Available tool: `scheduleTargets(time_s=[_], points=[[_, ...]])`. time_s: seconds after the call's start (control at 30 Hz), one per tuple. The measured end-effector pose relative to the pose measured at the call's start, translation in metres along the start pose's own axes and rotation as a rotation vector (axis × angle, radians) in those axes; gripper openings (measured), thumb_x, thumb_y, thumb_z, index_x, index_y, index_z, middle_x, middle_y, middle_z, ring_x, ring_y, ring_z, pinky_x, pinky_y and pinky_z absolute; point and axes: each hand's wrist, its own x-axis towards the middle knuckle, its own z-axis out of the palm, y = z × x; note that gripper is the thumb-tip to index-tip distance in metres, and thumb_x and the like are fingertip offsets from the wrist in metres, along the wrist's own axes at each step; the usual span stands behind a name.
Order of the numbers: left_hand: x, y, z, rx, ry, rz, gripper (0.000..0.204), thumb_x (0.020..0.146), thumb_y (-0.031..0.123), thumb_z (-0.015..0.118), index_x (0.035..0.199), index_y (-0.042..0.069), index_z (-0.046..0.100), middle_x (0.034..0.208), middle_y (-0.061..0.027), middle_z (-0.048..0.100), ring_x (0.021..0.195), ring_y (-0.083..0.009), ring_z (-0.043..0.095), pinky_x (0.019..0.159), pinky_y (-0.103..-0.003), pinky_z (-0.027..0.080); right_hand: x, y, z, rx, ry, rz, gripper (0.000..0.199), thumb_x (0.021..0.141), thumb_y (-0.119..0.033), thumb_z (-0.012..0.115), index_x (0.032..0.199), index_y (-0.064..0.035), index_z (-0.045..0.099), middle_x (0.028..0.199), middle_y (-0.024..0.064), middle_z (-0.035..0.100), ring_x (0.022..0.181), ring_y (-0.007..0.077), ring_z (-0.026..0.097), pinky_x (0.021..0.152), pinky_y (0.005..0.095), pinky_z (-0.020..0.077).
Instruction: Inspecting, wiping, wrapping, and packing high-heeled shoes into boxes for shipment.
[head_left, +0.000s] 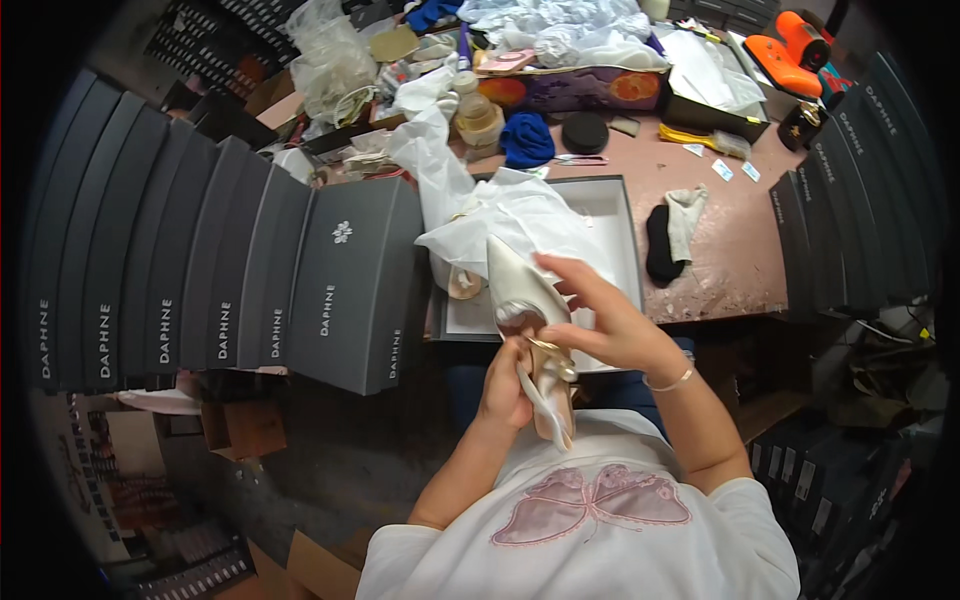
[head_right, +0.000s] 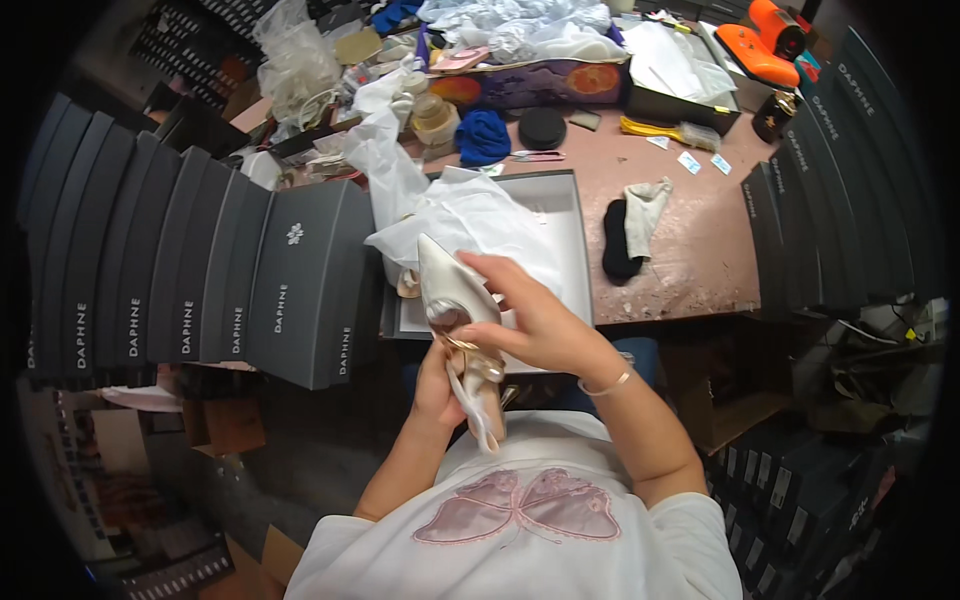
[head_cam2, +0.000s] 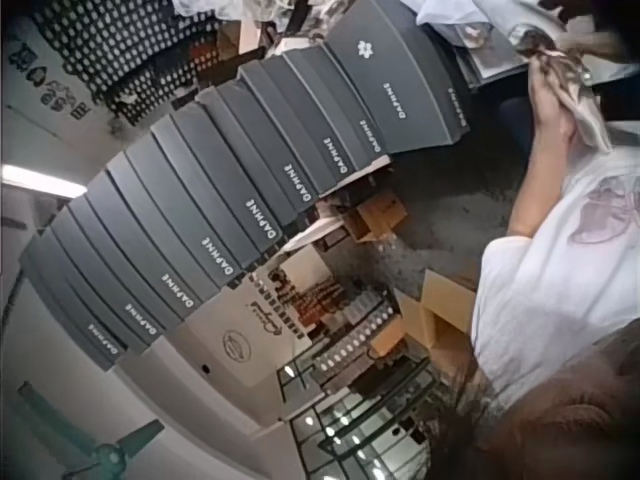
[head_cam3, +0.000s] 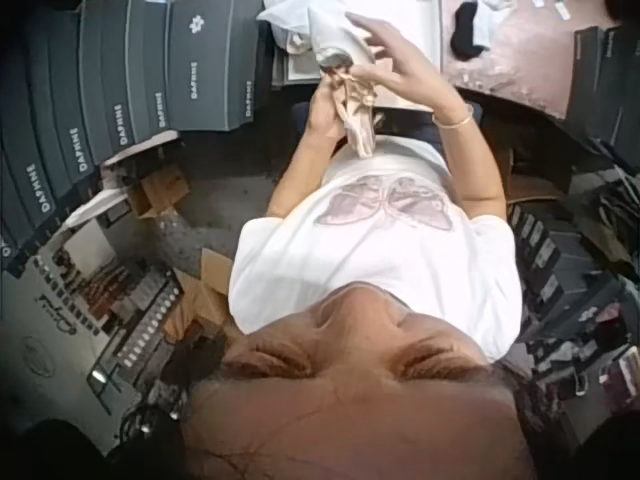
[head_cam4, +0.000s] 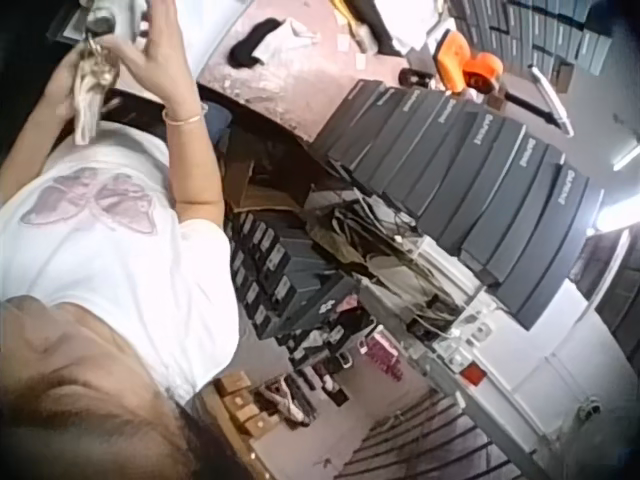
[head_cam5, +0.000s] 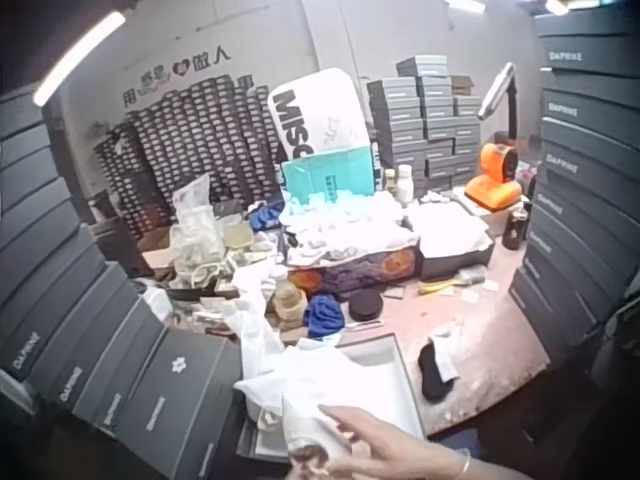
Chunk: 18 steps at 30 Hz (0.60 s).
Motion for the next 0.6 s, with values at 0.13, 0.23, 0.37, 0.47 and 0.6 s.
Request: scheduleTargets(time_s=[0.13,0.23,0.37,0.47,0.6], points=[[0.012,0.04,-0.022,-0.208,-0.42,0.002,0.045,0.095,0.032,0.054,0.129,0.002,0.049,0.099,-0.0179,0.062,0.068,-0.0181,0.056,0.054,-0.027,0.047,-0.039,-0.004,-0.011,-0.075,-0.101,0.044,0.073,0.077,-0.025,0.079,0.137,-0.0034,0.044,0.12,0.0133,0.059,0.097,0.0205,0.061,0.082,0.0309,0.0484],[0.011,0.04,-0.011,-0.237,-0.378,-0.049,0.071,0.087,0.025,0.067,0.146,0.005,0.031,0.101,-0.013,0.058,0.068,-0.0145,0.054,0.051,-0.021,0.043,-0.059,0.001,0.023,-0.069,-0.184,0.061,0.055,0.078,-0.021,0.078,0.125,-0.0039,0.055,0.103,0.0102,0.062,0.084,0.0179,0.062,0.072,0.0281,0.0488],[0.011,0.032,-0.018,-0.329,-0.541,-0.14,0.081,0.087,0.023,0.068,0.149,0.004,0.019,0.107,-0.0099,0.049,0.069,-0.012,0.051,0.055,-0.022,0.042,-0.06,-0.001,0.046,-0.027,-0.167,0.035,0.028,0.083,-0.011,0.072,0.108,-0.0023,0.064,0.08,0.007,0.06,0.067,0.0141,0.058,0.063,0.0257,0.047],[0.01,0.03,-0.009,-0.316,-0.542,-0.124,0.082,0.086,0.024,0.069,0.148,0.002,0.02,0.106,-0.0107,0.05,0.069,-0.0118,0.051,0.057,-0.021,0.043,-0.061,-0.001,0.045,-0.002,-0.143,0.065,0.023,0.085,-0.011,0.069,0.107,-0.0041,0.065,0.079,0.0087,0.06,0.067,0.0186,0.058,0.064,0.029,0.0482],[0.013,0.028,-0.017,-0.343,-0.55,-0.132,0.079,0.088,0.025,0.067,0.149,0.006,0.021,0.105,-0.0133,0.051,0.068,-0.0136,0.054,0.055,-0.023,0.045,-0.063,0.002,0.045,-0.034,-0.155,0.041,0.022,0.085,-0.011,0.069,0.105,-0.0034,0.065,0.079,0.0088,0.06,0.066,0.0188,0.058,0.064,0.0297,0.0485]])
